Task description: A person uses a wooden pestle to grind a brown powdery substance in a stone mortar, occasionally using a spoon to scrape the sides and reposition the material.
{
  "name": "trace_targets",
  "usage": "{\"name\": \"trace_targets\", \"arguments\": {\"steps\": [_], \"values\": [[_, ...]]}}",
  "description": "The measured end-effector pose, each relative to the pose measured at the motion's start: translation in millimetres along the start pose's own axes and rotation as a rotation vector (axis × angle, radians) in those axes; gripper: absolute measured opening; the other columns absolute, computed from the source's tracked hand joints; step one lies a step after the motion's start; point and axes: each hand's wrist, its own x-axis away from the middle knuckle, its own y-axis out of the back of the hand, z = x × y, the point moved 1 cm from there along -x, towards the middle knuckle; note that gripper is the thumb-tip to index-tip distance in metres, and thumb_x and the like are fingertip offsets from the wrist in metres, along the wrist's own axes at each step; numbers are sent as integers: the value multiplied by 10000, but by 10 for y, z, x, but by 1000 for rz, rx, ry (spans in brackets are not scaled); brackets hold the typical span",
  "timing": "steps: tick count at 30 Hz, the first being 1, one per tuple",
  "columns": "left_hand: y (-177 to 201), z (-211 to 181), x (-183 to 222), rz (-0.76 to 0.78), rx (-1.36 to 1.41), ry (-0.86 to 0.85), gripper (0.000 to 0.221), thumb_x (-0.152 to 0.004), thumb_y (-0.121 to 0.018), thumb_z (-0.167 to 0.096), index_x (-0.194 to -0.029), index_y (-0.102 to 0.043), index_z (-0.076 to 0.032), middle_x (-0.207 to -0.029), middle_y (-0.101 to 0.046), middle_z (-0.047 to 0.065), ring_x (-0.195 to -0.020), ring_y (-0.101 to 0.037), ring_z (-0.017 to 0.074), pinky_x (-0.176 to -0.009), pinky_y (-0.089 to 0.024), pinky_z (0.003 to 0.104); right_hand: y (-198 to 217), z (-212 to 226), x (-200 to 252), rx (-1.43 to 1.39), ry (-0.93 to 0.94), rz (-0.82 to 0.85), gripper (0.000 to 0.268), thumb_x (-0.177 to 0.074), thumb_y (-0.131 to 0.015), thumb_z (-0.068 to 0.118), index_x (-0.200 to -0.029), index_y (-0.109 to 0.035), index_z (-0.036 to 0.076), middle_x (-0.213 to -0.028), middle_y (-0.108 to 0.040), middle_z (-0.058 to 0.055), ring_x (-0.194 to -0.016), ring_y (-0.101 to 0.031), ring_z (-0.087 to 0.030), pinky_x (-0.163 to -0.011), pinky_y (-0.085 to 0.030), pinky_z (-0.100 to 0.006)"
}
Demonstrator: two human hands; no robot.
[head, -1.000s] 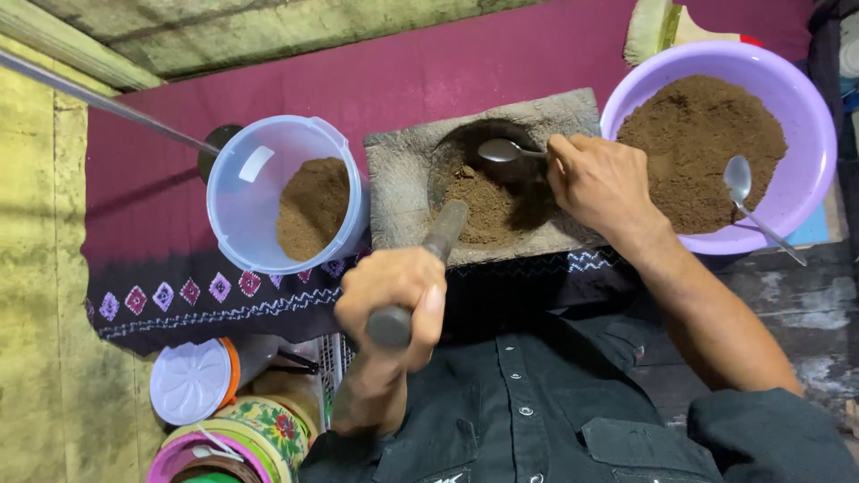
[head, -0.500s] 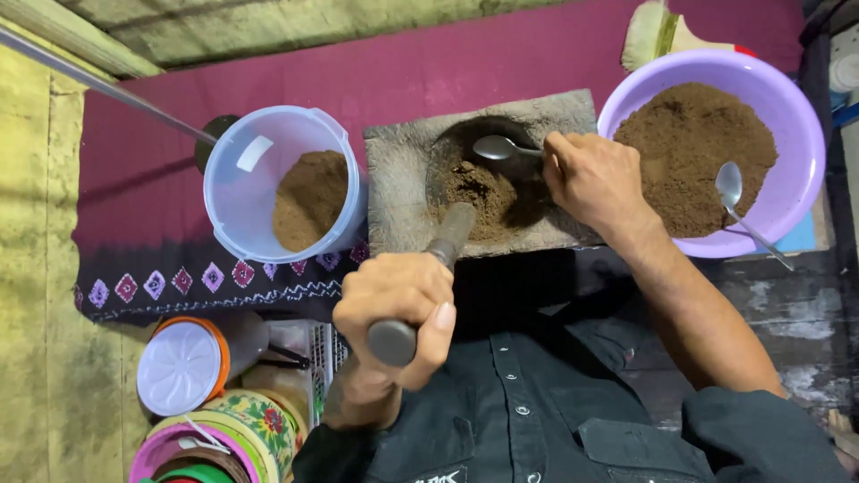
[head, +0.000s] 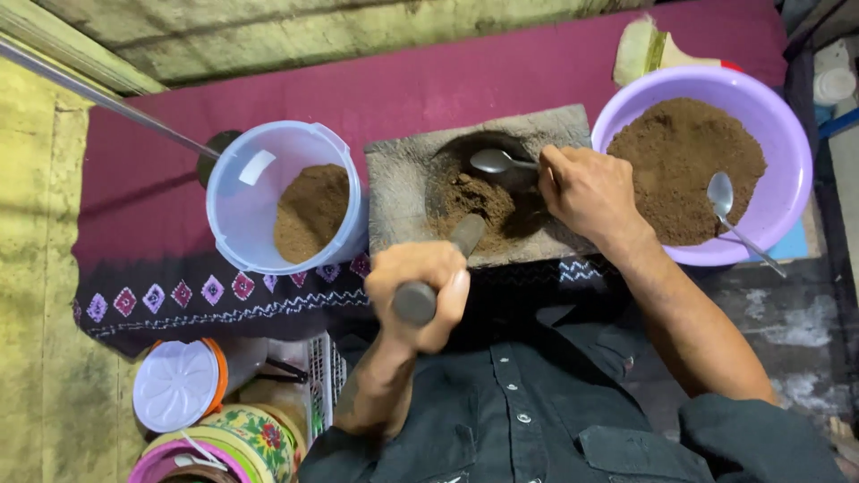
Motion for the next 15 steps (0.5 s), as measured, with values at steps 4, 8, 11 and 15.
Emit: {"name": "trace_targets", "arguments": {"steps": [4, 8, 11, 15], "values": [[-156, -255, -36, -4, 98, -15, 390, -836, -628, 95, -527, -490, -100, -466, -454, 48, -359, -412, 194, -393, -399, 300, 11, -15, -9, 19, 11, 27, 127, -990, -581, 350, -915, -562, 249, -716, -607, 31, -706, -701, -201, -574, -560, -350], [-184, 241, 98, 26, 57, -49, 389, -861, -654, 70, -533, -518, -87, -469, -510, 74, -369, -477, 252, -399, -411, 329, 68, -9, -23, -13, 29, 34, 98, -999, -571, 336, -945, -561, 256, -742, -615, 17, -751, -715, -217, -578, -564, -366], [-161, 413, 141, 19, 61, -85, 397, -868, -662, 59, -531, -508, -81, -464, -503, 84, -370, -471, 264, -401, -408, 342, 156, 38, -66, -6, 55, 32, 59, -990, -556, 283, -964, -567, 232, -763, -619, -11, -768, -714, -247, -589, -567, -385], [-73, 230, 74, -2, 79, -125, 394, -877, -638, 73, -529, -513, -62, -448, -504, 97, -351, -471, 272, -385, -419, 361, -54, -18, -112, 260, 197, 141, 84, -978, -551, 235, -1051, -568, 272, -864, -643, 26, -827, -676, -179, -597, -550, -296]]}}
